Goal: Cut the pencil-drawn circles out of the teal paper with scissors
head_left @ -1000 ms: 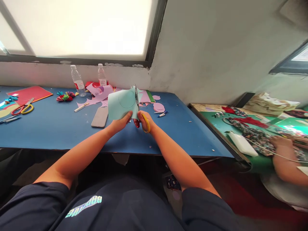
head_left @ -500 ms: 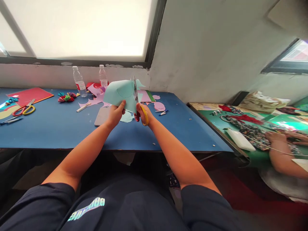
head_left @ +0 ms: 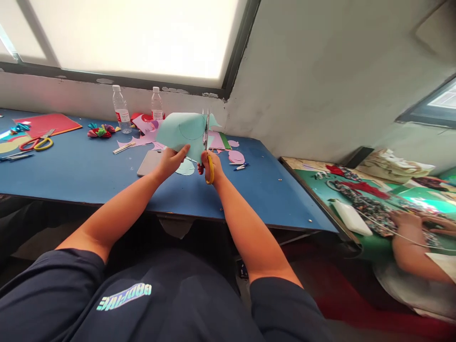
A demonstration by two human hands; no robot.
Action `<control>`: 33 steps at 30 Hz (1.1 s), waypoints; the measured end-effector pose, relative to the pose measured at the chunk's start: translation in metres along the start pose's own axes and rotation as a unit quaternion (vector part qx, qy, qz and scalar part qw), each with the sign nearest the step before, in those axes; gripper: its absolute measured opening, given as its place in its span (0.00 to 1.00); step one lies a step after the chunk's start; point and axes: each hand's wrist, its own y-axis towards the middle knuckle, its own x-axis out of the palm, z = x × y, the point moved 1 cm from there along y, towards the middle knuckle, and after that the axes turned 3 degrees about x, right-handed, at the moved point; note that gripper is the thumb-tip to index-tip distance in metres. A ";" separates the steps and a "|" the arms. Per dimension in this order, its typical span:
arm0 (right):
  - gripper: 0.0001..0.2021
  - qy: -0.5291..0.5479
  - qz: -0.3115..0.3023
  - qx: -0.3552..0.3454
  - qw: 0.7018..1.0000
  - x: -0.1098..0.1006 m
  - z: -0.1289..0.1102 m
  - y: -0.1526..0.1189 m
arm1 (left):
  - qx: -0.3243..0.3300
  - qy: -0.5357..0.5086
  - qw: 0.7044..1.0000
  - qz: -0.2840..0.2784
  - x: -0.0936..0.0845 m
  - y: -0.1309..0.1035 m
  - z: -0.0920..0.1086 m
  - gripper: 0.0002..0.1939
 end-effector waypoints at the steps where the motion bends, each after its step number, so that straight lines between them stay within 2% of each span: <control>1: 0.47 0.002 0.001 -0.002 1.000 0.000 0.002 0.000 | 0.005 0.005 1.000 -0.006 0.000 -0.001 0.001 0.29; 6: 0.44 0.026 0.000 -0.003 1.000 0.005 0.009 0.000 | 0.017 0.036 0.999 -0.029 -0.004 -0.003 0.002 0.28; 11: 0.45 0.045 0.009 -0.011 0.999 0.012 0.008 0.000 | 0.027 0.073 0.997 -0.030 -0.005 -0.001 -0.001 0.29; 15: 0.46 0.046 0.007 -0.017 0.999 0.015 0.004 0.000 | 0.041 0.084 0.995 -0.027 -0.003 -0.002 -0.001 0.26; 22: 0.44 0.043 0.006 -0.009 0.999 0.012 0.005 -0.003 | 0.039 0.081 0.996 -0.024 0.001 -0.005 0.004 0.21; 33: 0.46 0.035 -0.019 -0.026 0.999 0.013 0.001 -0.009 | 0.044 0.095 0.993 -0.059 0.002 -0.011 0.008 0.22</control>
